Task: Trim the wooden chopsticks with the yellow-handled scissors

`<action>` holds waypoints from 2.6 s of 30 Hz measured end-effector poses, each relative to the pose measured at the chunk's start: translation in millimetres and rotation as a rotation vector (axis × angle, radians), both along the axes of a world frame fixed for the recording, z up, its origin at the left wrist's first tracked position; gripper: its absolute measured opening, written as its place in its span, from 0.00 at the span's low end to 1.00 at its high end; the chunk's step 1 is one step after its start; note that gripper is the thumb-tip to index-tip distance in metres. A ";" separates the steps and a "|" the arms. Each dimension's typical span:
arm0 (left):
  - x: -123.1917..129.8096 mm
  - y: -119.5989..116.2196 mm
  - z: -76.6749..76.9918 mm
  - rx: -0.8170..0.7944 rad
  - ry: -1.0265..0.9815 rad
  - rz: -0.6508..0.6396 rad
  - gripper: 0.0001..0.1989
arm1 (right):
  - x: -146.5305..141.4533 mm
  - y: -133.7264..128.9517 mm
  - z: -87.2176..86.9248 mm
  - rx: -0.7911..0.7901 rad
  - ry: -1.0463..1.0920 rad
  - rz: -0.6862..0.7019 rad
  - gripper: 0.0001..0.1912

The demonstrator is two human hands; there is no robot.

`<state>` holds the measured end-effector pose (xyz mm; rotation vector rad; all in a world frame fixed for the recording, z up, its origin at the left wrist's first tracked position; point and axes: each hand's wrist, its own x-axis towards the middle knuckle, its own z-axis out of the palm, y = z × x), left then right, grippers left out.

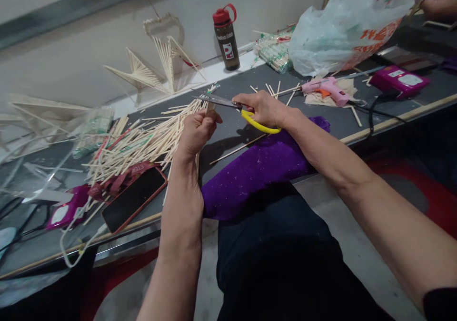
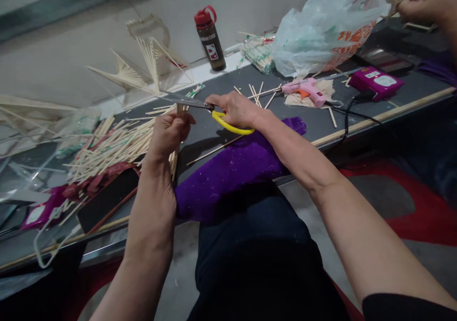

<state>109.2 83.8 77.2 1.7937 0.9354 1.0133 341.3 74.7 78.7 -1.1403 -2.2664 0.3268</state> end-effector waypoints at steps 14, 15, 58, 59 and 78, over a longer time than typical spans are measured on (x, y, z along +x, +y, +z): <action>1.9 -4.9 3.2 -0.092 -0.163 -0.055 0.20 | -4.9 8.5 -12.3 0.012 0.222 -0.014 0.15; 1.4 -4.9 3.3 -0.106 -0.171 -0.059 0.20 | -4.4 9.0 -12.4 -0.009 0.261 -0.018 0.16; 29.8 -28.1 -0.9 0.211 0.692 -0.021 0.08 | 4.4 20.9 -10.5 -0.067 0.145 -0.413 0.26; 29.9 -29.7 -1.3 0.190 0.762 -0.060 0.08 | 5.4 22.1 -10.1 -0.066 0.152 -0.425 0.26; 0.7 2.3 19.9 -0.303 -0.379 0.088 0.16 | 6.2 14.9 -10.0 -0.126 -0.194 -0.503 0.30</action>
